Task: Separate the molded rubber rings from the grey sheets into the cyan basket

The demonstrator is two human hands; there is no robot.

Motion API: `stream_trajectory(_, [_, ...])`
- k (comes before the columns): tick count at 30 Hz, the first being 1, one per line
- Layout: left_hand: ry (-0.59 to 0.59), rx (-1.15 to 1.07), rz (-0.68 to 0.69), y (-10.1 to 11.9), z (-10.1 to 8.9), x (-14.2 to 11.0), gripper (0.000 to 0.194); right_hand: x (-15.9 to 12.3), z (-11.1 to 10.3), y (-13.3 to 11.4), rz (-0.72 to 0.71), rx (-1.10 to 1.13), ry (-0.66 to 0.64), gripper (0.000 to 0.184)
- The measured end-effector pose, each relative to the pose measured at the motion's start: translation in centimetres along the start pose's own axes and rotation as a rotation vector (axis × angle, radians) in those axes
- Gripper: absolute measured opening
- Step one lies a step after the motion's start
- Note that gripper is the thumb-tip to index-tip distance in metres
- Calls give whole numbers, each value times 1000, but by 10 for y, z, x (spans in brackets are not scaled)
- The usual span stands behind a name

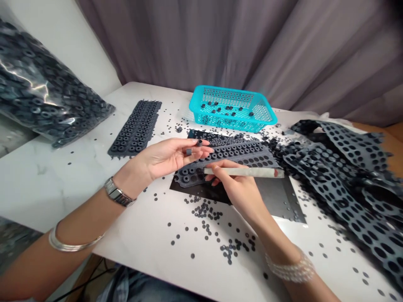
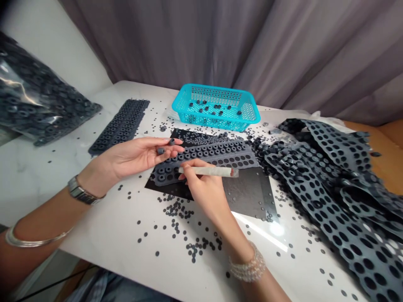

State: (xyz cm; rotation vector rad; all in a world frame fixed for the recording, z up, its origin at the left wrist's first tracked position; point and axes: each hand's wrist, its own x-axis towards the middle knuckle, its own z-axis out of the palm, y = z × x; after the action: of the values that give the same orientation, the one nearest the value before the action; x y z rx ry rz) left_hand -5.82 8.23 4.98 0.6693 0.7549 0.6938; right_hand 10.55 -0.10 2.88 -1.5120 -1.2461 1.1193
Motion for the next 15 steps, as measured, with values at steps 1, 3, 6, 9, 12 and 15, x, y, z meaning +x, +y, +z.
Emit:
stream_trajectory(1, [4,-1,-6,0,0,-1,21,-1,1,-1,0,-2,-3,18])
stream_trajectory(3, [9,8,-18,1,0,-2,21,-1,1,-1,-4,-15,-10,20])
stream_trajectory(6, [17,50,-18,3,-5,-2,20,2,-4,0,-21,-83,41,21])
stream_trajectory(9, [16,113,24,2,-5,5,18,7,-26,3,-107,-170,259,21])
stream_trajectory(12, [-7,296,115,-6,18,22,17,12,-57,5,-216,-252,579,24])
stream_trajectory(15, [-69,760,248,-19,67,39,30,14,-81,6,-360,-205,830,25])
